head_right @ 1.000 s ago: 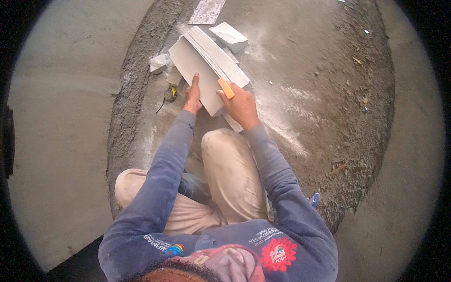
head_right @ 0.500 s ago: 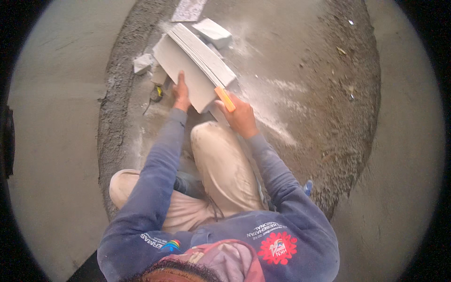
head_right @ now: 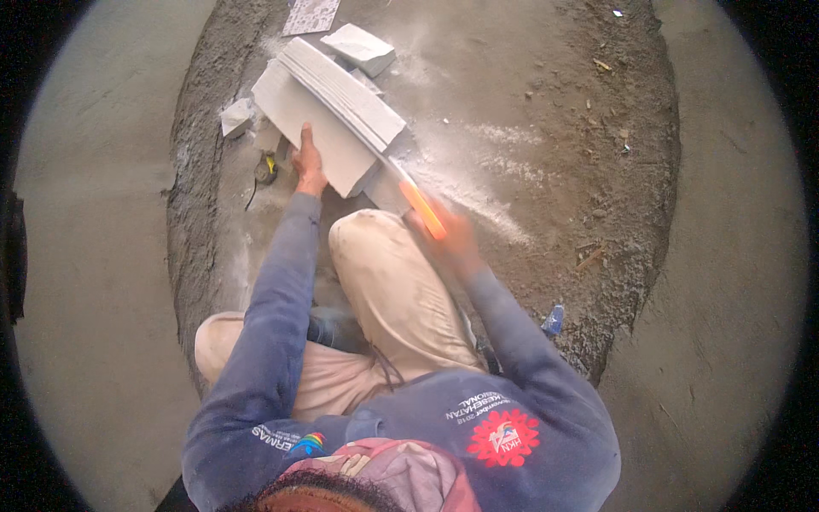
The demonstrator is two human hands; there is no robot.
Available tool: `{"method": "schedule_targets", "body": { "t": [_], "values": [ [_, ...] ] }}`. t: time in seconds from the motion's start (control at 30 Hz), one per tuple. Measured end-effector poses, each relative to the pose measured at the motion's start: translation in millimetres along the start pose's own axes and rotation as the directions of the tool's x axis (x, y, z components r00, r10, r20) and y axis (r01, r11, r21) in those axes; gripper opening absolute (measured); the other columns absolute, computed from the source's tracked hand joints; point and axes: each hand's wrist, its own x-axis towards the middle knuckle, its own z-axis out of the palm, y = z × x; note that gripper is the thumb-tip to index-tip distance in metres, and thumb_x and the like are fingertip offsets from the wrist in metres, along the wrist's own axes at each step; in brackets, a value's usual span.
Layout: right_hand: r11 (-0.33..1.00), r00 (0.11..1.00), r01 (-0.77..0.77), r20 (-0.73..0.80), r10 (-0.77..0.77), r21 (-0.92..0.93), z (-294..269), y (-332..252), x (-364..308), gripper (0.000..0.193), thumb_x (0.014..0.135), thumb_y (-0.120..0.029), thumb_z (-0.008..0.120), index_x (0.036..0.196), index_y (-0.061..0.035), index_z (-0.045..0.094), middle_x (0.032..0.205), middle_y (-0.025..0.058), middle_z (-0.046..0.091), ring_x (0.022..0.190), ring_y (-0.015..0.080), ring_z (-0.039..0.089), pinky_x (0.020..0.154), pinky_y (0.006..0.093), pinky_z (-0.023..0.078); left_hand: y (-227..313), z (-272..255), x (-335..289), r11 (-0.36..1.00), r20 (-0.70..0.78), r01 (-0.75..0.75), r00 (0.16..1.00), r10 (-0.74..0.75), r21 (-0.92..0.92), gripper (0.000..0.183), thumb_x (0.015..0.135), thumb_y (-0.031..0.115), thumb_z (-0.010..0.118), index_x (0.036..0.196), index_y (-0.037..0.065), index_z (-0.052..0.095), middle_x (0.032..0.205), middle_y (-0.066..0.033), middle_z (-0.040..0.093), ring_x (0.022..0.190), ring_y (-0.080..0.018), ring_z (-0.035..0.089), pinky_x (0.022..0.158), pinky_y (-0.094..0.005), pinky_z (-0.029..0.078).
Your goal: The person measures a white tile with a tape measure, marks it, and uses a hand saw to cut it into smaller pieces. The cut pieces are set aside on the floor.
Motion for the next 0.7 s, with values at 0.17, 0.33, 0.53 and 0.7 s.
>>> {"method": "schedule_targets", "body": {
  "t": [0.17, 0.33, 0.53, 0.7],
  "values": [
    [0.98, 0.975, 0.199, -0.104, -0.199, -0.004, -28.4, 18.5, -50.0, 0.059, 0.105, -0.036, 0.079, 0.16, -0.0215, 0.064, 0.145, 0.0106, 0.075, 0.114, 0.0324, 0.08, 0.088, 0.0416, 0.065, 0.8, -10.4, 13.7, 0.996, -0.048, -0.007, 0.999, 0.011, 0.084, 0.081, 0.104, 0.048, 0.078, 0.155, -0.011, 0.055, 0.147, -0.0237, 0.068, 0.124, -0.0334, 0.072, 0.103, -0.0458, 0.061],
    [0.996, 0.995, 0.046, -0.093, -0.038, 0.076, 8.4, -5.9, 33.3, 0.049, 0.106, -0.03, 0.08, 0.152, -0.0147, 0.07, 0.136, 0.0151, 0.079, 0.11, 0.0361, 0.081, 0.089, 0.0434, 0.066, 6.3, 12.3, 6.0, 0.992, -0.036, -0.065, 0.997, 0.069, 0.106, 0.084, 0.103, 0.05, 0.079, 0.155, -0.011, 0.055, 0.146, -0.024, 0.069, 0.124, -0.0338, 0.072, 0.103, -0.0466, 0.061],
    [0.98, 0.969, 0.197, -0.156, -0.193, 0.008, -23.0, 38.9, -63.9, 0.055, 0.104, -0.034, 0.082, 0.154, -0.0174, 0.069, 0.132, 0.014, 0.081, 0.109, 0.0338, 0.082, 0.088, 0.045, 0.065, 6.6, -0.2, 13.7, 0.996, 0.007, -0.094, 0.996, 0.094, 0.005, 0.084, 0.103, 0.049, 0.079, 0.155, -0.011, 0.055, 0.147, -0.0245, 0.068, 0.128, -0.0336, 0.07, 0.104, -0.0461, 0.061],
    [0.997, 1.0, -0.01, -0.013, 0.011, 0.071, -3.1, 11.7, 14.3, 0.052, 0.104, -0.025, 0.082, 0.153, -0.0125, 0.068, 0.142, 0.0162, 0.077, 0.119, 0.0341, 0.08, 0.094, 0.0434, 0.064, 5.0, 14.8, 17.9, 0.997, -0.041, -0.05, 0.998, 0.052, 0.05, 0.082, 0.103, 0.047, 0.079, 0.155, -0.011, 0.055, 0.146, -0.0241, 0.068, 0.126, -0.0326, 0.071, 0.103, -0.0457, 0.061]
  ]
}}
